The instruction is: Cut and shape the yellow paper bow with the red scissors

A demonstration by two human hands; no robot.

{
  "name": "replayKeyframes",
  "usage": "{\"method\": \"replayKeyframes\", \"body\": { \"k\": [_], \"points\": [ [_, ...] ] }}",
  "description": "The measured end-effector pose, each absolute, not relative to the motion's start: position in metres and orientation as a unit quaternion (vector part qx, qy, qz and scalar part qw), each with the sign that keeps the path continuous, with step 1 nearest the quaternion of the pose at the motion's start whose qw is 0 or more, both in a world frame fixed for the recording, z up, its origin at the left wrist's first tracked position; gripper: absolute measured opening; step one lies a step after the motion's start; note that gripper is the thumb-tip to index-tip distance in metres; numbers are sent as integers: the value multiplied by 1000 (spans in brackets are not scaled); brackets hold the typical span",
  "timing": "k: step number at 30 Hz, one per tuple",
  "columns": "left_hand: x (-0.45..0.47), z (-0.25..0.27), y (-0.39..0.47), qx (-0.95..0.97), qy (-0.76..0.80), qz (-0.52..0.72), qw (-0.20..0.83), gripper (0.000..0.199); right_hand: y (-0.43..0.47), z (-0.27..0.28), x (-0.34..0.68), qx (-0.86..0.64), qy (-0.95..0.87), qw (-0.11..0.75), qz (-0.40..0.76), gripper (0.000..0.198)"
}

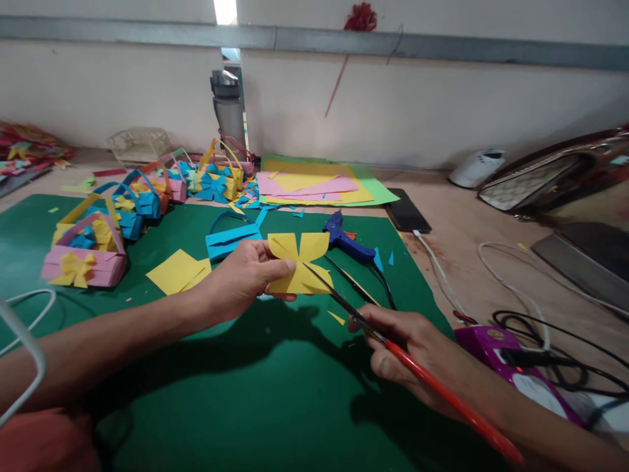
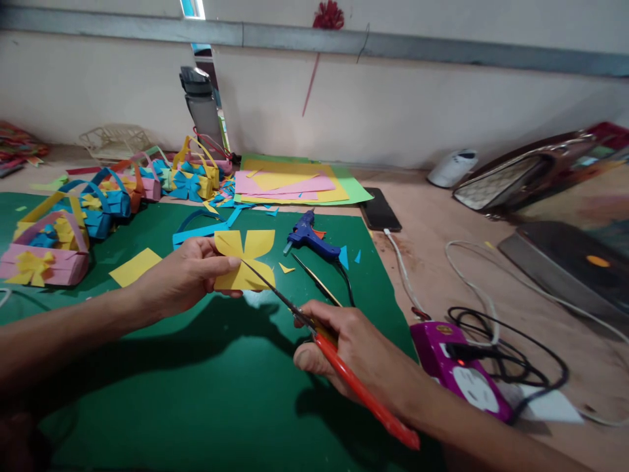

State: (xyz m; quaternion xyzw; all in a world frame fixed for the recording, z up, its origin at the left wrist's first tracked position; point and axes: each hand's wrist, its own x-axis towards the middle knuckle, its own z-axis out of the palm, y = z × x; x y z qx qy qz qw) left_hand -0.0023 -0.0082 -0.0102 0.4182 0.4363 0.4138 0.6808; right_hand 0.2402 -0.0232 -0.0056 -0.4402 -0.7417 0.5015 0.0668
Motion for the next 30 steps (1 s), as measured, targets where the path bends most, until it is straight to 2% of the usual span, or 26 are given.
{"method": "replayKeyframes", "body": {
  "k": [9, 18, 30],
  "points": [
    [-3, -13, -8, 423, 427, 410, 686, 20, -23, -6, 242, -452, -732, 58, 506, 15],
    [-3, -15, -7, 426, 415, 419, 686, 17, -23, -3, 239, -460, -754, 67, 464, 4],
    [-3, -17, -8, 422, 417, 423, 685, 17, -24, -2, 239, -472, -753, 56, 455, 8]
  ]
}}
